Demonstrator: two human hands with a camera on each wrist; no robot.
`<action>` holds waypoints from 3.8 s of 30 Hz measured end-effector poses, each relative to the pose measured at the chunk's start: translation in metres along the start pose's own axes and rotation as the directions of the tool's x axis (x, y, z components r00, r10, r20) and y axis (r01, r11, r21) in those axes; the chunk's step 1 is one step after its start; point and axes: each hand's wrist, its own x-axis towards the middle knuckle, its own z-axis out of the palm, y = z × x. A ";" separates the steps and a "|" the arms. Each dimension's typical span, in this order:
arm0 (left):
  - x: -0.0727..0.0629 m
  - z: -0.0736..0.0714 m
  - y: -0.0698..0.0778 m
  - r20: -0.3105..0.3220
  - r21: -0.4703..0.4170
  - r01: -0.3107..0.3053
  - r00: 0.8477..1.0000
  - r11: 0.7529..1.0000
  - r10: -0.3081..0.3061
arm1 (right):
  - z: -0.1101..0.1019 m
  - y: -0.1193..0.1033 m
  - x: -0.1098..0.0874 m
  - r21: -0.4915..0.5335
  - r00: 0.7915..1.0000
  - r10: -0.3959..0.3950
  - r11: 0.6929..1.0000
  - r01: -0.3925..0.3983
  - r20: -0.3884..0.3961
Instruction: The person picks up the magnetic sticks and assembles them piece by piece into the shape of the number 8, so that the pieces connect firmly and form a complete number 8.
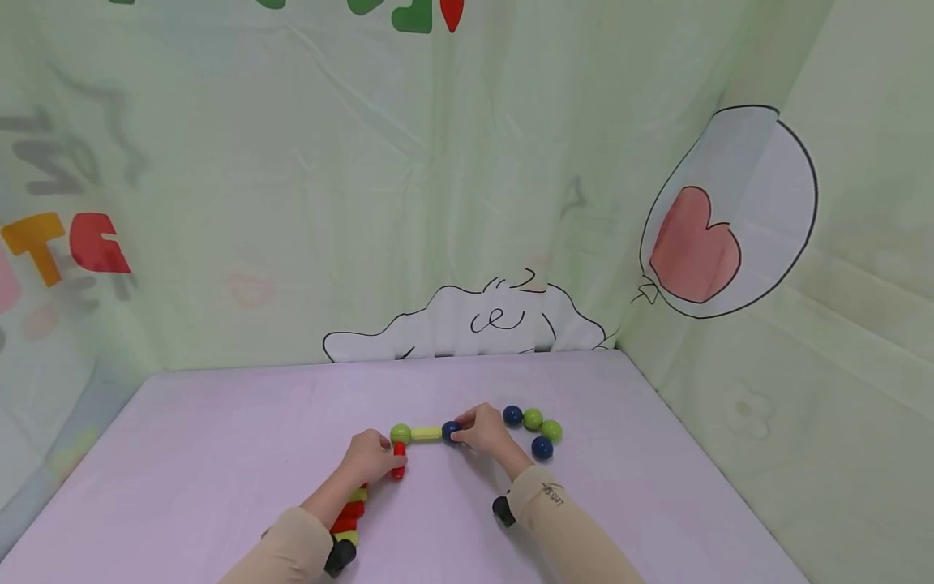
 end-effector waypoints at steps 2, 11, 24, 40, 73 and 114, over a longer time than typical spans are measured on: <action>0.001 0.001 0.000 -0.001 0.008 0.005 1.000 1.000 -0.005 | 0.000 0.000 0.000 0.000 1.000 0.005 1.000 -0.005 -0.001; 0.003 0.001 -0.002 0.004 0.011 -0.035 0.999 0.999 0.035 | 0.000 0.000 -0.001 0.008 1.000 0.010 1.000 -0.009 -0.011; 0.004 -0.001 -0.002 0.016 0.026 -0.048 0.999 0.999 0.048 | 0.002 0.003 -0.002 0.049 1.000 0.008 0.999 -0.008 -0.013; 0.004 0.000 -0.001 0.023 0.011 -0.081 0.996 0.997 0.081 | 0.003 0.003 -0.003 0.061 1.000 0.013 0.998 -0.013 0.004; 0.008 -0.003 0.002 0.006 -0.077 -0.064 0.998 0.995 0.065 | -0.030 0.017 -0.026 0.008 0.993 -0.092 0.996 0.092 -0.069; 0.021 -0.007 0.007 -0.013 -0.054 -0.103 0.995 0.993 0.102 | -0.084 0.077 -0.054 -0.094 0.980 -0.083 0.993 0.066 -0.181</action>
